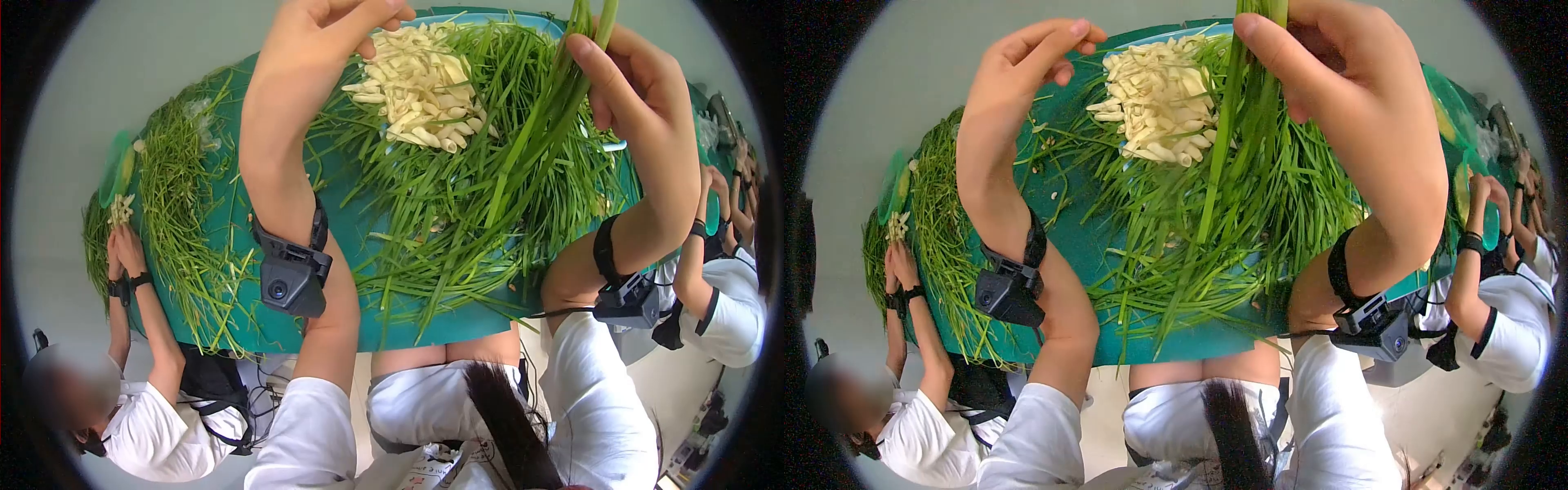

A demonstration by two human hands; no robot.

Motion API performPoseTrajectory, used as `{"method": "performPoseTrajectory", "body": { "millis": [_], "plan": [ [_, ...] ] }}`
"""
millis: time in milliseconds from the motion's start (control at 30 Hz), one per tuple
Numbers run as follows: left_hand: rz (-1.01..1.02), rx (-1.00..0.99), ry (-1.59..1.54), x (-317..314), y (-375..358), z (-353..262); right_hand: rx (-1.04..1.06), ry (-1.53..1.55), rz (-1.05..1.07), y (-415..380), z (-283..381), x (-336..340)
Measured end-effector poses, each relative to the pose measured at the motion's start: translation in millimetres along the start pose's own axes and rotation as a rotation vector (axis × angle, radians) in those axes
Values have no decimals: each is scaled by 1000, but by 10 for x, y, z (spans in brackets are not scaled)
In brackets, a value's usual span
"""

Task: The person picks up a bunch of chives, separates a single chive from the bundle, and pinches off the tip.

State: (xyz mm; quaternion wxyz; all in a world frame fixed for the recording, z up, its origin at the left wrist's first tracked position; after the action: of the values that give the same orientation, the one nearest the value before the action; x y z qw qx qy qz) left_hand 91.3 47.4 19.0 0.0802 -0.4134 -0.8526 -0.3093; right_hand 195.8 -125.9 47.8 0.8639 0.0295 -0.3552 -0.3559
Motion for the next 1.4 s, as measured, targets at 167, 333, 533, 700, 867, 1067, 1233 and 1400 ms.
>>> {"method": "performPoseTrajectory", "body": {
  "millis": [167, 333, 533, 700, 867, 1067, 1233, 1400],
  "plan": [
    [33, 53, -40, 69, -20, 50, -19, -7, 6, 45, -77, 34],
    [35, 100, -135, 38, -54, 54, 1, -7, 53, 9, -32, -15],
    [43, 90, 64, 22, 17, 376, 8, 6, 47, 29, -87, -14],
    [433, 300, 101, -350, -52, 1048, 27, -4, 24, -1, -36, 19],
    [529, 478, 174, -562, -101, 1766, 3, -22, 35, 22, -43, -12],
    [502, 491, 358, -565, -91, 1875, 23, -5, 22, 46, -64, 0],
    [515, 411, 482, -622, -80, 1690, -32, -93, 21, 21, -39, -44],
    [468, 269, 729, -730, -20, 1414, 13, 11, 15, 66, -80, -56]
  ]
}}
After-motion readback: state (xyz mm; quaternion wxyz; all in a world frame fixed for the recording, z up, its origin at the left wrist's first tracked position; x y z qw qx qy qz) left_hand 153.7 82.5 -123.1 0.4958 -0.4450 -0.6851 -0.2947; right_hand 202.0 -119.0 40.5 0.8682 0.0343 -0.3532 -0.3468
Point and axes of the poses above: each hand's wrist, its own y-axis towards the middle knuckle, its own x-axis out of the back of the hand, z = x × y, the point moved 9 cm from there along y, towards the middle knuckle, and after that the axes turned 6 degrees about -x, right-handed, at the moved point
